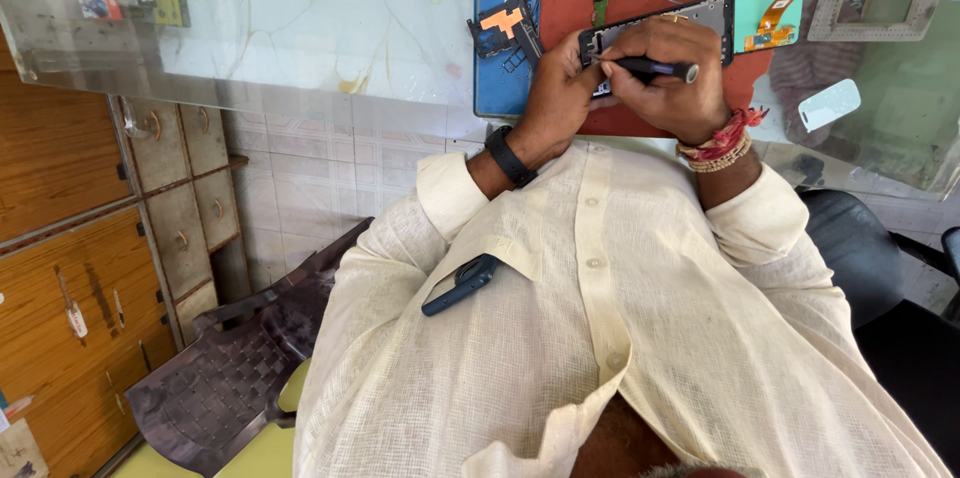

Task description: The person disassembles a smartphone by removing the screen assembly and then uses a screwdriver to unscrew internal components from the phone's frame. The person handles the screen, motherboard, and frame while working at a glass-topped counter.

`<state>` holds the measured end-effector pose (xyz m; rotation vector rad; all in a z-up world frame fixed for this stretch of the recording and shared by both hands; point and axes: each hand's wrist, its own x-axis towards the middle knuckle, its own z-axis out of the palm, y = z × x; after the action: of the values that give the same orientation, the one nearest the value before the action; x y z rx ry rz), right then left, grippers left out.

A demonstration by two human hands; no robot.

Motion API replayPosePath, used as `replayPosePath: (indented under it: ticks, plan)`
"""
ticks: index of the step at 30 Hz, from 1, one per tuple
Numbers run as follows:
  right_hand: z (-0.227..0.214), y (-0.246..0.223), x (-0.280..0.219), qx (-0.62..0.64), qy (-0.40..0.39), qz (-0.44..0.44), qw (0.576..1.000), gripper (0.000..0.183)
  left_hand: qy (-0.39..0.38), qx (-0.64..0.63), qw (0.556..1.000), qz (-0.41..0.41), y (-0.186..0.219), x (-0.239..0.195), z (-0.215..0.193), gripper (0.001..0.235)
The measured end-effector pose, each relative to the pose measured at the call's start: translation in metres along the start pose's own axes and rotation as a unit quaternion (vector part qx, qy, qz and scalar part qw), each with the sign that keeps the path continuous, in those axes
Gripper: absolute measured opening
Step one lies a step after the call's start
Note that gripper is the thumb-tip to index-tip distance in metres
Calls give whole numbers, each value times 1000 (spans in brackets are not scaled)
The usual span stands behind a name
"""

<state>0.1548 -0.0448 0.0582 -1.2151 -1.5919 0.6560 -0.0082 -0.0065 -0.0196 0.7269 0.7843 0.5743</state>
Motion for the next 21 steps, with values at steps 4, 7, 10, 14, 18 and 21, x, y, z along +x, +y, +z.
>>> replayPosePath:
  ticks: [4, 7, 10, 14, 18, 21]
  plan:
    - [6, 3, 4, -41, 20, -48, 998, 14, -5, -8, 1000, 3, 4, -3, 1, 20]
    - [9, 2, 8, -112, 25, -89, 989, 16, 3, 13, 1000, 14, 2, -1, 1, 26]
    - [11, -1, 6, -171, 39, -115, 978, 18, 11, 6, 1000, 23, -6, -1, 0, 28]
    - [9, -1, 10, -108, 94, -96, 985, 16, -7, 33, 993, 113, -9, 3, 0, 23]
    - [10, -4, 5, -89, 86, -86, 989, 13, -1, -40, 999, 19, -7, 1, -2, 19]
    - [7, -8, 9, -49, 81, -54, 994, 8, -16, -62, 998, 12, 1, 2, 0, 20]
